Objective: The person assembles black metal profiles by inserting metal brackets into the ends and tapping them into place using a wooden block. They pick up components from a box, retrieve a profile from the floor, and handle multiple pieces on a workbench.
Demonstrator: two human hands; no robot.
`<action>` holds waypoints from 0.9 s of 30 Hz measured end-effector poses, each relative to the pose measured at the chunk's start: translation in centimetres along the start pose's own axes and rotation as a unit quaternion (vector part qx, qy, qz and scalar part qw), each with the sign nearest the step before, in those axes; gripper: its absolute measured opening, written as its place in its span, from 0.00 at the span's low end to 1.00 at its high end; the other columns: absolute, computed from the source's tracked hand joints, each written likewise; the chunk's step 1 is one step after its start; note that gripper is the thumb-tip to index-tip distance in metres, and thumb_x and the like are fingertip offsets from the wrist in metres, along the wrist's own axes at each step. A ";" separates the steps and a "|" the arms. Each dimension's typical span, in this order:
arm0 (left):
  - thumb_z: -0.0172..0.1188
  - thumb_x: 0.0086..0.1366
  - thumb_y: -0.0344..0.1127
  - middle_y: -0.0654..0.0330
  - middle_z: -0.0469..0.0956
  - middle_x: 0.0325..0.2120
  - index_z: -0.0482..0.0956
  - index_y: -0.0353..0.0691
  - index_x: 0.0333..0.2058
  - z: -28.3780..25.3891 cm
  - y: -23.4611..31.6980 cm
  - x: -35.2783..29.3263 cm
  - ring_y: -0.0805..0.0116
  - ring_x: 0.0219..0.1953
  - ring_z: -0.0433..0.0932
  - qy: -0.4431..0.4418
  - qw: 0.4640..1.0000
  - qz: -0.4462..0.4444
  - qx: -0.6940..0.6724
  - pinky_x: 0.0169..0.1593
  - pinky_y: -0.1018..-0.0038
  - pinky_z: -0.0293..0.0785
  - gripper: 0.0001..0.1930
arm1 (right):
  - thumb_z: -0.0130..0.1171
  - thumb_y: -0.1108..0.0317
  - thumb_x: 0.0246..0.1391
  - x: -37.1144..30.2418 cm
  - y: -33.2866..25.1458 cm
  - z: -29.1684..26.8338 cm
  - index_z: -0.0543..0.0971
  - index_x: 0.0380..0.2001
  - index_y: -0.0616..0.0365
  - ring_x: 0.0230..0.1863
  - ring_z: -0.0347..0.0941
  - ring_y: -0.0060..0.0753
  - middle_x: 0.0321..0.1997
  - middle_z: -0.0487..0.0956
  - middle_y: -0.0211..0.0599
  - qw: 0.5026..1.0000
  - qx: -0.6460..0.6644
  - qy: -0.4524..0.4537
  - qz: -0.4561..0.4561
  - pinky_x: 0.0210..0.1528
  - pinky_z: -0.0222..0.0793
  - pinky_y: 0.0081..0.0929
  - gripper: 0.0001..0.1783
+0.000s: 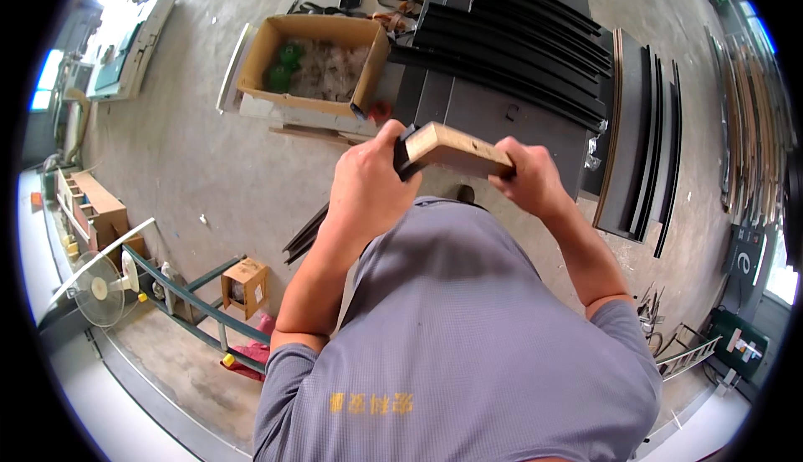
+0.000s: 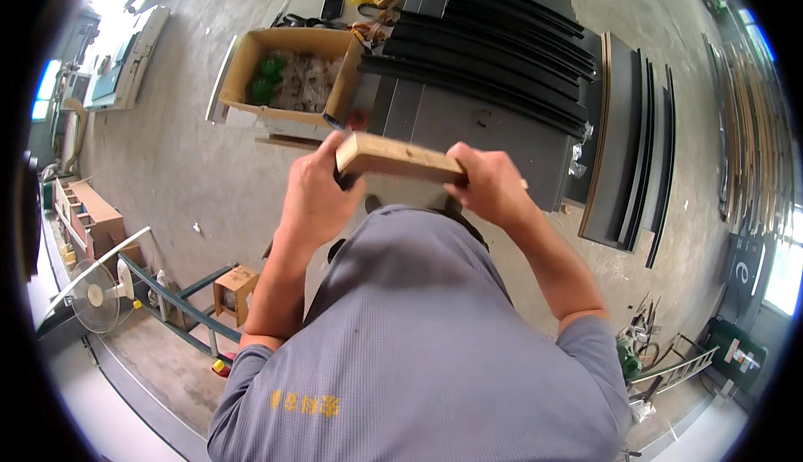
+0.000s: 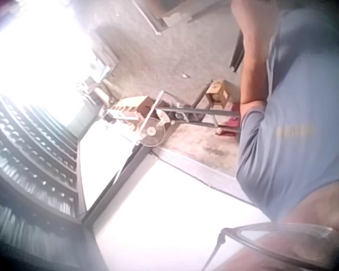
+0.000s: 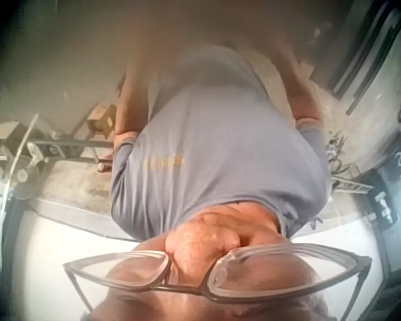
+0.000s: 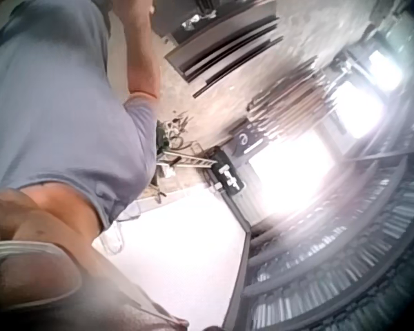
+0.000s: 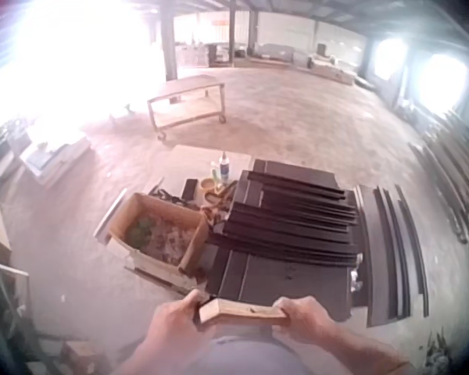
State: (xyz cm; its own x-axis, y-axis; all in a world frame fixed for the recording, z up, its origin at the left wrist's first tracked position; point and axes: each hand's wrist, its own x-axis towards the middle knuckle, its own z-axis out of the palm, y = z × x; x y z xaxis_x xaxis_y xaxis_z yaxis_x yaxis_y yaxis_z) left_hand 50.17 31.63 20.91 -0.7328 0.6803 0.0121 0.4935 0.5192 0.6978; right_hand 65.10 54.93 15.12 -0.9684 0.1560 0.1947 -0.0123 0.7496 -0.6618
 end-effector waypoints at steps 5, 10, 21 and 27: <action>0.65 0.54 0.30 0.45 0.82 0.29 0.74 0.37 0.44 0.1 -0.3 -0.1 0.40 0.38 0.82 -0.021 0.999 -0.026 -0.009 0.43 0.54 0.77 0.18 | 0.69 0.80 0.51 -0.6 -0.4 0.0 0.74 0.39 0.59 0.24 0.77 0.25 0.28 0.79 0.38 0.883 0.363 0.242 0.173 0.28 0.73 0.29 0.16; 0.66 0.53 0.29 0.44 0.81 0.28 0.74 0.38 0.43 0.0 0.0 0.1 0.39 0.37 0.81 -0.040 0.999 -0.022 0.004 0.43 0.54 0.77 0.17 | 0.70 0.76 0.55 -0.1 -0.5 0.3 0.73 0.37 0.59 0.25 0.74 0.25 0.27 0.78 0.36 0.983 0.086 0.092 0.134 0.31 0.72 0.27 0.13; 0.49 0.55 0.24 0.66 0.57 0.21 0.65 0.41 0.27 -30.2 -5.7 -2.5 0.74 0.20 0.58 0.211 0.766 0.252 -0.553 0.26 0.75 0.58 0.04 | 0.44 0.48 0.73 -2.9 -1.8 -2.9 0.79 0.25 0.63 0.25 0.63 0.24 0.21 0.71 0.31 0.901 0.356 -0.203 0.141 0.30 0.62 0.25 0.31; 0.49 0.52 0.28 0.66 0.55 0.20 0.54 0.48 0.19 -29.1 -18.1 -3.1 0.72 0.21 0.58 0.484 0.696 0.274 -0.454 0.29 0.72 0.62 0.12 | 0.63 0.45 0.57 -2.9 -1.2 -1.6 0.59 0.70 0.69 0.47 0.80 0.36 0.50 0.83 0.51 0.849 0.456 -0.201 0.175 0.56 0.72 0.29 0.49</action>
State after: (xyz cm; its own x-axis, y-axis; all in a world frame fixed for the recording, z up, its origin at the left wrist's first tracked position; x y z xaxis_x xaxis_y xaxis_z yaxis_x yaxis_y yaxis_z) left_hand 29.87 5.00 29.08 -0.7402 -0.2492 0.6246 0.6459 -0.5218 0.5572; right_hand 68.35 54.62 16.55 -0.9570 -0.1033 -0.2712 0.2837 -0.1366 -0.9491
